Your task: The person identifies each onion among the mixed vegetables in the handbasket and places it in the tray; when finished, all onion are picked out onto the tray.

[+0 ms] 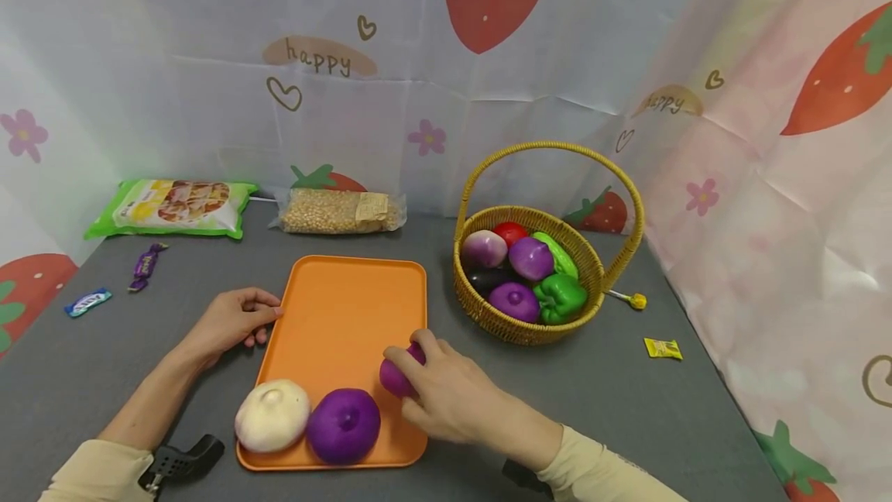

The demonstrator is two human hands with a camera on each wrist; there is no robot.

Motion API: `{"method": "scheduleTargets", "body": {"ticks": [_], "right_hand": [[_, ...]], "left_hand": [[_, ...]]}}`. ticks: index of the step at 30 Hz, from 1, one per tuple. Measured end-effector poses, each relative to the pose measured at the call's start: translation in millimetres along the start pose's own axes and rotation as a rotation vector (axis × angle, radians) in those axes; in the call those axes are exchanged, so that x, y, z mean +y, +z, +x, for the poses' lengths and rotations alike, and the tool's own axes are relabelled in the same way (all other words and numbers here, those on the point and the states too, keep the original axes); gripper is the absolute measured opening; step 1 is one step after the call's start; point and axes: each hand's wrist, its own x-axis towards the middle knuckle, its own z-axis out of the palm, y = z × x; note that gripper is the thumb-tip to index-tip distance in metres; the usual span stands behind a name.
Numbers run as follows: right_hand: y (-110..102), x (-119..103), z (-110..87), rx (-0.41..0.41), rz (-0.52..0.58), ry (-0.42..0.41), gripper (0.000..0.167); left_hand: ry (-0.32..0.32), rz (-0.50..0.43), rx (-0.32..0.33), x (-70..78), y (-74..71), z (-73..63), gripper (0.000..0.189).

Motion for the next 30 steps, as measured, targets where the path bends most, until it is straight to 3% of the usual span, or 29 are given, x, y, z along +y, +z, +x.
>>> {"method": "scheduleTargets", "body": {"ticks": [9, 17, 24, 30], "right_hand": [[13, 1, 6.2, 0.191, -0.176, -0.16, 0.057], [17, 2, 3.4, 0.086, -0.205, -0.185, 0.062], [13, 0, 3.6, 0.139, -0.177, -0.21, 0.05], [13, 0, 4.1, 0.131, -0.174, -0.207, 0.049]], "left_hand": [[-0.006, 0.01, 0.003, -1.2, 0.7, -1.1, 0.033], [0.005, 0.0, 0.001, 0.0, 1.4, -2.1, 0.035], [0.015, 0.011, 0.004, -1.8, -0.2, 1.0, 0.034], [0.003, 0.01, 0.005, -2.8, 0.1, 0.9, 0.033]]}}
